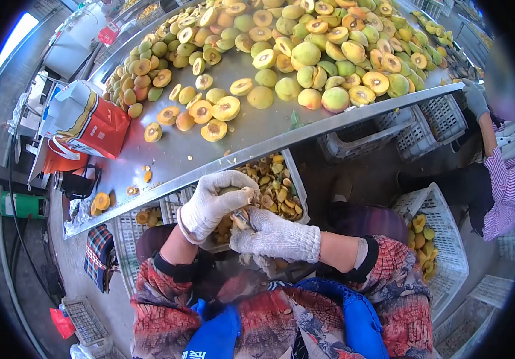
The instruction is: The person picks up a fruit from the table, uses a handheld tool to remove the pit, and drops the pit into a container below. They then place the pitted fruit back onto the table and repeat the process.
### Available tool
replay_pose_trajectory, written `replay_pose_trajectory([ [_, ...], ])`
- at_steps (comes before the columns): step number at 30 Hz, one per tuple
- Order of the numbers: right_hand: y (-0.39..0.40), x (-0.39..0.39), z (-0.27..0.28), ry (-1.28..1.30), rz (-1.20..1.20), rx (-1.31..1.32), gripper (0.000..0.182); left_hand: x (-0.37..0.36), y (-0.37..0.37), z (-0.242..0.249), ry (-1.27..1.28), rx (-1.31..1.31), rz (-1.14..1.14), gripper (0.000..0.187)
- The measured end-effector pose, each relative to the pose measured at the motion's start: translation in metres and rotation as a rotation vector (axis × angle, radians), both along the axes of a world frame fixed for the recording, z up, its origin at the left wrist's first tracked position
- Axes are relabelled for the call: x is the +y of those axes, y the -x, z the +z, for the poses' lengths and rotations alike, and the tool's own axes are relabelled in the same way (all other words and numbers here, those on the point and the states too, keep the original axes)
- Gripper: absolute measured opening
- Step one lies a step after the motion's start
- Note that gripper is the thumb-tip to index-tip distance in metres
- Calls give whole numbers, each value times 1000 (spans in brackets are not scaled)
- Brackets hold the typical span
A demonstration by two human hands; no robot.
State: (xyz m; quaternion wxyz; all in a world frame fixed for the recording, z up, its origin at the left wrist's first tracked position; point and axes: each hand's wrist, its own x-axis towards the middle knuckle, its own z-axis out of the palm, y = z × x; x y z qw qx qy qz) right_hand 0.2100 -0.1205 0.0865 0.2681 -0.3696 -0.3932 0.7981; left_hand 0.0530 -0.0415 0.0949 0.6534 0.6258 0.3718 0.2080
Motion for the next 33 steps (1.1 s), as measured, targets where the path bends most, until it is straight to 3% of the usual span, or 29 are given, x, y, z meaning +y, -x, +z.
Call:
replay_pose_trajectory([
  [2, -2, -1, 6, 66, -10, 37, 30, 5, -1, 1, 13, 27, -66, 26],
  [6, 2, -7, -18, 186, 14, 385, 27, 10, -5, 22, 28, 155, -191, 24],
  [9, -8, -12, 2, 329, 42, 539, 23, 11, -6, 37, 88, 200, -276, 19],
  [12, -12, -13, 5, 357, 57, 620, 22, 10, -4, 32, 55, 29, -292, 19],
  [14, -13, -13, 4, 370, 60, 657, 23, 1, -8, 21, 103, -179, -164, 25],
  [16, -13, -9, 5, 399, 38, 572, 28, -11, -10, -6, 165, -462, -3, 29],
  [20, -4, -8, -18, 304, 33, 406, 29, -12, -2, -21, 178, -445, 52, 35],
  [24, -11, 2, 6, 53, 44, 120, 26, -14, -4, -21, 101, -483, 136, 40],
  [27, 7, -3, -31, -518, -155, -374, 33, -13, -6, -27, -9, -370, 198, 51],
  [33, 12, 3, -45, -735, -154, -693, 31, -18, -14, -40, -33, -347, 394, 43],
])
